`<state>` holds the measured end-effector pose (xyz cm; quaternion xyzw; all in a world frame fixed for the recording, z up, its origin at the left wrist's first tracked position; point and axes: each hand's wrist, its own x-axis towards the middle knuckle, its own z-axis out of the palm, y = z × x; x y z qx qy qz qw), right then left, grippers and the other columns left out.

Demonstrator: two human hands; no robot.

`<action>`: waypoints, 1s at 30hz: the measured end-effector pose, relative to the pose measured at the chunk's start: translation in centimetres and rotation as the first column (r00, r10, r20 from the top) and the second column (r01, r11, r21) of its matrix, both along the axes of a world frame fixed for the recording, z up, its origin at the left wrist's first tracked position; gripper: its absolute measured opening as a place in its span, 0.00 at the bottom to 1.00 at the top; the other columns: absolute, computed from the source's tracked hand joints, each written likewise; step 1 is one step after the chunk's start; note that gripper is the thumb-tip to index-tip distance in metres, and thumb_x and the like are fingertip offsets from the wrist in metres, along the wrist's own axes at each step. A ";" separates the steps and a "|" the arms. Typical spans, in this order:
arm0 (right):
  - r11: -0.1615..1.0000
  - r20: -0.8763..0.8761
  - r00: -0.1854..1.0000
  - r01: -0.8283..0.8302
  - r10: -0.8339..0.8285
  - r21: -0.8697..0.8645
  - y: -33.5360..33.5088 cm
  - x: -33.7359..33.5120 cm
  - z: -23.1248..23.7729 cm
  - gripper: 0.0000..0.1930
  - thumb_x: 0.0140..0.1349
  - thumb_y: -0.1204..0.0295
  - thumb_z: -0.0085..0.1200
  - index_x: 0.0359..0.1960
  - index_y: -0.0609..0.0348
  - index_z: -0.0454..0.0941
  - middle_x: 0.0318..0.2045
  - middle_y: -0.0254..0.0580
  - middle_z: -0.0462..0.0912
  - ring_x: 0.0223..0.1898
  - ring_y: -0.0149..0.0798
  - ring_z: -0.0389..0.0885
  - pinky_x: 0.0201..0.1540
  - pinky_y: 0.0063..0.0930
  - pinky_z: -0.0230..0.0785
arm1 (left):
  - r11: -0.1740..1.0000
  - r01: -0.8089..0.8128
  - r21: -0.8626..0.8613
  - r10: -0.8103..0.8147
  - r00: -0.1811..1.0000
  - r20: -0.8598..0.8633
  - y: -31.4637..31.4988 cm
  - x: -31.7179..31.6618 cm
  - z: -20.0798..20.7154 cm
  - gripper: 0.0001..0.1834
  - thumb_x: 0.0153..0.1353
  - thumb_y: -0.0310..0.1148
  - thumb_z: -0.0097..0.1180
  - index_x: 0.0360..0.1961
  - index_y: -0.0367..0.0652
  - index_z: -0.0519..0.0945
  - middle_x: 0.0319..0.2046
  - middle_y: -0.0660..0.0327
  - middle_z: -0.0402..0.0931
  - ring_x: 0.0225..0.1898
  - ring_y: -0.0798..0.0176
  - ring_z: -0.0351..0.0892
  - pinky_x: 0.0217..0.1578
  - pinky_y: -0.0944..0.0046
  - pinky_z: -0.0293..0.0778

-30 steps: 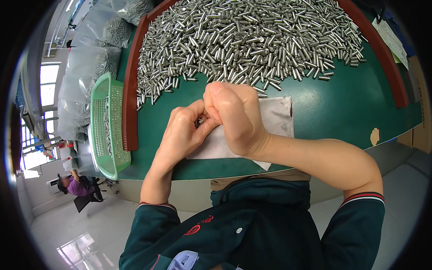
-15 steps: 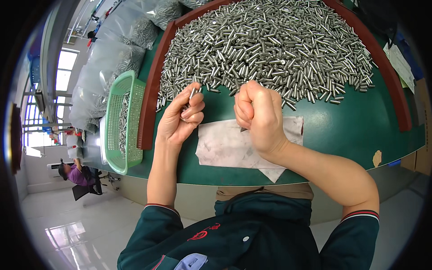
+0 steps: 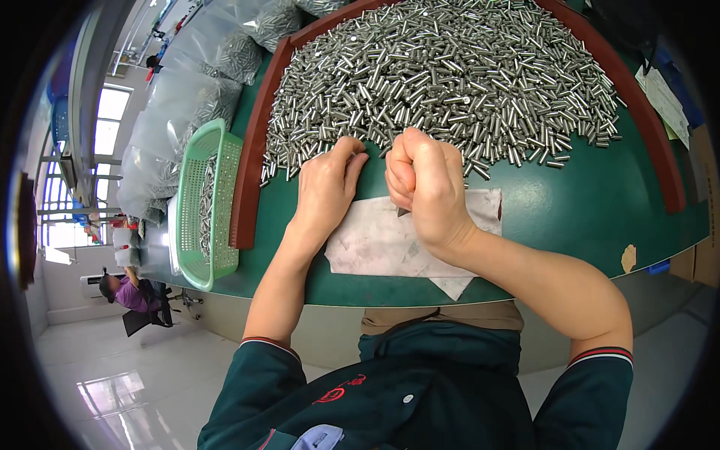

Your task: The recorder is assembling small cylindrical metal components at a workbench, using a small tool to manipulate one end of each piece.

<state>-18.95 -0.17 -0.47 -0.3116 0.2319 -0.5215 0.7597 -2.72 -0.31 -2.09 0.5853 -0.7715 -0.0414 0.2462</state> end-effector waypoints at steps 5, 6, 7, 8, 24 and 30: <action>1.000 -0.069 0.998 -0.001 0.001 -0.006 0.0 -0.1 0.1 0.20 0.61 0.63 0.27 0.10 0.52 0.52 0.07 0.28 0.50 0.10 0.25 0.43 0.14 0.20 0.40 | 0.990 -0.033 0.139 0.080 0.935 -0.346 0.3 0.0 1.0 0.05 0.55 0.27 0.50 0.30 0.35 0.71 0.18 0.58 0.71 0.19 0.68 0.68 0.21 0.68 0.64; 1.000 -0.067 0.998 0.003 -0.003 -0.006 0.0 0.0 0.1 0.20 0.61 0.63 0.27 0.10 0.52 0.52 0.07 0.28 0.50 0.10 0.25 0.43 0.14 0.20 0.40 | 0.990 -0.073 0.121 0.108 0.940 -0.324 0.4 0.2 1.3 0.05 0.55 0.27 0.50 0.30 0.35 0.70 0.18 0.56 0.71 0.19 0.63 0.70 0.21 0.66 0.65; 1.000 -0.073 0.997 0.000 0.000 0.002 0.0 0.0 0.0 0.20 0.61 0.63 0.27 0.10 0.52 0.52 0.07 0.28 0.50 0.10 0.24 0.43 0.14 0.20 0.40 | 0.989 -0.111 0.102 0.137 0.943 -0.302 0.6 0.3 1.5 0.06 0.55 0.27 0.50 0.30 0.35 0.69 0.18 0.54 0.72 0.18 0.57 0.72 0.20 0.63 0.66; 1.000 -0.079 0.997 -0.003 0.004 0.010 -0.1 0.0 0.0 0.20 0.60 0.63 0.28 0.10 0.52 0.51 0.07 0.28 0.50 0.10 0.24 0.43 0.14 0.20 0.40 | 0.980 -0.157 0.122 0.184 0.952 -0.247 0.7 0.4 1.4 0.07 0.55 0.29 0.51 0.30 0.36 0.69 0.16 0.54 0.72 0.17 0.55 0.73 0.20 0.61 0.66; 0.999 -0.028 1.000 0.006 -0.005 0.033 -0.2 -0.1 0.1 0.20 0.59 0.65 0.31 0.09 0.54 0.53 0.08 0.28 0.54 0.10 0.23 0.48 0.13 0.18 0.42 | 0.968 -0.150 0.199 0.195 0.953 -0.232 0.8 0.4 1.1 0.05 0.53 0.28 0.50 0.28 0.36 0.72 0.11 0.57 0.69 0.13 0.62 0.68 0.17 0.64 0.63; 0.999 -0.022 1.000 -0.008 0.009 0.044 -0.3 0.0 -0.1 0.20 0.60 0.64 0.31 0.09 0.54 0.53 0.08 0.28 0.53 0.10 0.23 0.47 0.13 0.18 0.42 | 0.851 0.132 0.509 0.299 0.674 -0.676 1.2 0.6 2.2 0.06 0.57 0.29 0.49 0.31 0.36 0.71 0.18 0.73 0.65 0.20 0.80 0.58 0.20 0.77 0.54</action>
